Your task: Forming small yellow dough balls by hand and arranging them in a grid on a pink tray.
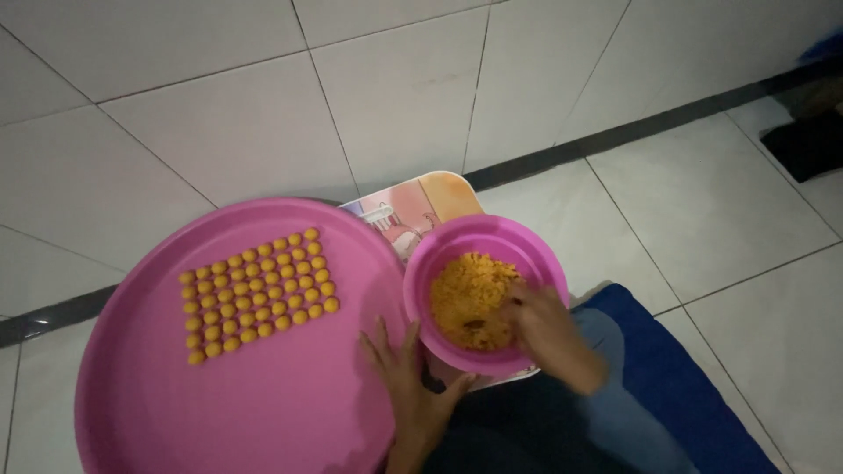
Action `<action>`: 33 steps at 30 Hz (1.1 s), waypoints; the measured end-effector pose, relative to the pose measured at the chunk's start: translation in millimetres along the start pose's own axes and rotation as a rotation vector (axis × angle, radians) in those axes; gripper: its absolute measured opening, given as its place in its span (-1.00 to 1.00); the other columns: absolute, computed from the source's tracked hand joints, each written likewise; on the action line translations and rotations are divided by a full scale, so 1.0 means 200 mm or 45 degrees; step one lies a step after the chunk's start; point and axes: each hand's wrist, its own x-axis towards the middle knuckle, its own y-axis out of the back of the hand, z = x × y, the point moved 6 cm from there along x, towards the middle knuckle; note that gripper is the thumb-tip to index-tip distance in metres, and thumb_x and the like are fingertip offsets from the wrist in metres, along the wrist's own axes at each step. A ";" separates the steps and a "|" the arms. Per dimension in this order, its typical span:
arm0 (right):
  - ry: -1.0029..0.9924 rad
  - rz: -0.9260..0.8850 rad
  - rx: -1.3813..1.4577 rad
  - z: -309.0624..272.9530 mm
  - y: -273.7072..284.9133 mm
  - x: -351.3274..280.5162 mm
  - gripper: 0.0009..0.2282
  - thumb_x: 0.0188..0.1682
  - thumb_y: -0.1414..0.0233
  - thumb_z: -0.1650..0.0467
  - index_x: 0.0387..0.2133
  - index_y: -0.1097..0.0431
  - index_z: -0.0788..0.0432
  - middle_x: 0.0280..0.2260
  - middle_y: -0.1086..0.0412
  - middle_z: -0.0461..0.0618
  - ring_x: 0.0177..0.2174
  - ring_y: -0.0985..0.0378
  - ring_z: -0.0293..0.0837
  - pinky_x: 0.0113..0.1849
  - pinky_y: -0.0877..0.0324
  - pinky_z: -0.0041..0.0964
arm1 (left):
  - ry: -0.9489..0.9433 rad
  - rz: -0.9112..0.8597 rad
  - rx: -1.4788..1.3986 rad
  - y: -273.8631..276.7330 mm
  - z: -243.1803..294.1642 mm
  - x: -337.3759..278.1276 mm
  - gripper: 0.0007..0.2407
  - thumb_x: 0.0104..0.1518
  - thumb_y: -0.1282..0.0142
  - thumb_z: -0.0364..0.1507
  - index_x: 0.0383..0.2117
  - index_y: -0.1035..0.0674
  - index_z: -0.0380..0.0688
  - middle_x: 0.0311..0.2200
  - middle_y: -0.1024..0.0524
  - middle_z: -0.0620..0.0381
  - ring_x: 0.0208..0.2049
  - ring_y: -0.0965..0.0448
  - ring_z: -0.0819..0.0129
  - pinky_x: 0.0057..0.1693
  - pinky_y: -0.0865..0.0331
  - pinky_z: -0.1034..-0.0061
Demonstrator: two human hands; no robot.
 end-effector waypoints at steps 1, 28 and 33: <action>0.051 0.047 -0.009 0.00 0.02 -0.02 -0.66 -0.31 -0.11 0.61 -0.25 -0.64 0.13 -0.28 -0.46 0.09 -0.21 -0.48 0.08 -0.17 -0.34 -0.02 | -0.017 0.011 0.003 0.00 0.00 0.00 -0.10 -0.32 -0.56 -0.16 0.27 -0.29 -0.02 0.39 0.16 -0.40 0.40 0.39 -0.51 0.34 0.26 -0.35; -0.219 -0.221 0.464 0.16 0.16 -0.11 -0.77 -0.10 -0.04 0.56 -0.25 -0.60 0.12 -0.27 -0.60 0.02 -0.23 -0.67 -0.06 -0.19 -0.52 -0.24 | -0.074 0.018 -0.341 0.11 0.14 0.04 -0.42 0.16 -0.10 -0.33 0.35 -0.24 -0.15 0.48 0.12 -0.26 0.52 0.28 -0.21 0.46 0.29 -0.12; -0.238 -0.020 0.550 0.21 0.29 -0.04 -0.83 -0.09 -0.06 0.57 -0.31 -0.59 0.17 -0.39 -0.55 0.01 -0.40 -0.63 -0.11 -0.32 -0.50 -0.29 | 0.116 -0.107 -1.057 -0.13 0.11 0.19 -0.52 0.30 0.18 -0.31 0.37 -0.23 -0.11 0.48 0.00 -0.10 0.51 0.11 0.05 0.50 0.21 0.15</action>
